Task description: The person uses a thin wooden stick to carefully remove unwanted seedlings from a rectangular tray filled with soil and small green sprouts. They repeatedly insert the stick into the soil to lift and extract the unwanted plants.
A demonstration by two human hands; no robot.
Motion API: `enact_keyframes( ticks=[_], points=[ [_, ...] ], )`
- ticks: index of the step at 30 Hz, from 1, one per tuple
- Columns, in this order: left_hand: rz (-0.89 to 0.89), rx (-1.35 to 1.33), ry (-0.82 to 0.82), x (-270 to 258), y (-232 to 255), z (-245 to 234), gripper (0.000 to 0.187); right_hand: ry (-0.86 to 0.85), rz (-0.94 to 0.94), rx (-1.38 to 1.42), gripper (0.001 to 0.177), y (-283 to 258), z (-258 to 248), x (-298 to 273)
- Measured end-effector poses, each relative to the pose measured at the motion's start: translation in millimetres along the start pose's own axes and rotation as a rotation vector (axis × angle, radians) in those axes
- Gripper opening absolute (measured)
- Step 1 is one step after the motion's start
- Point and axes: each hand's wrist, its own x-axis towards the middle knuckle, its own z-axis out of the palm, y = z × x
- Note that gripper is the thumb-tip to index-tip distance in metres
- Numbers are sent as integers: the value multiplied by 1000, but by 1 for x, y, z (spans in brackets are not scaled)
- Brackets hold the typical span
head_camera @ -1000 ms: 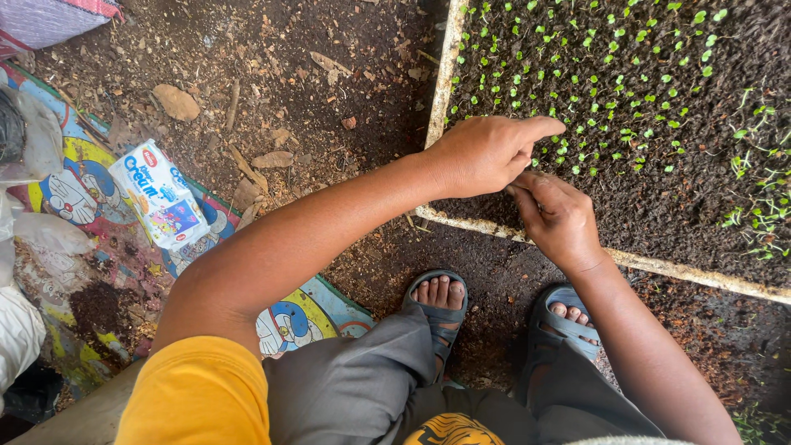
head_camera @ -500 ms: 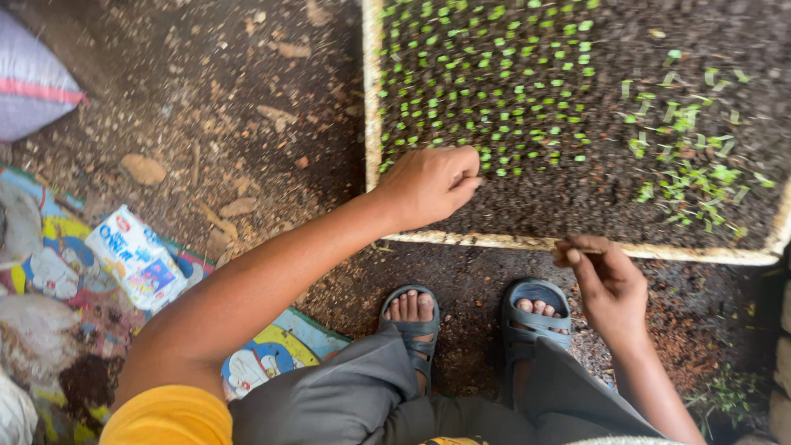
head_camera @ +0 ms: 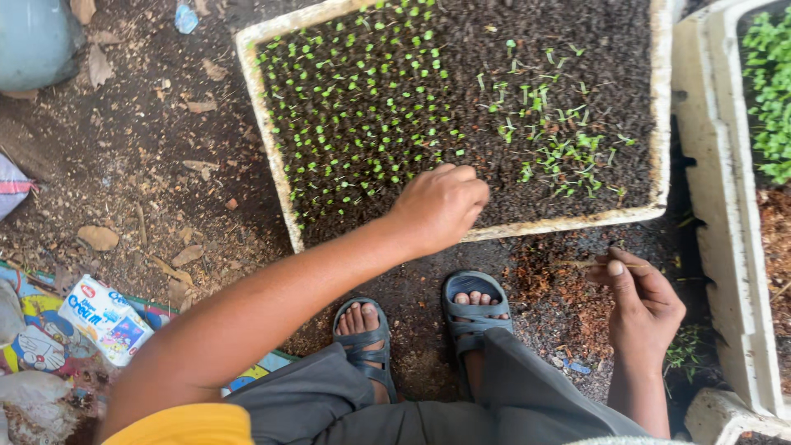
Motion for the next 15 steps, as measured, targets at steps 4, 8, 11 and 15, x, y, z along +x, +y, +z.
enact_keyframes(
  ticks=[4, 8, 11, 15],
  points=[
    [123, 16, 94, 57, 21, 47, 12, 121, 26, 276, 17, 4, -13, 13],
    [205, 82, 192, 95, 26, 88, 15, 181, 115, 423, 16, 8, -23, 18],
    [240, 161, 174, 108, 25, 99, 11, 187, 131, 444, 16, 16, -27, 21],
    [301, 263, 143, 114, 23, 109, 8, 179, 142, 442, 15, 21, -32, 23]
  ],
)
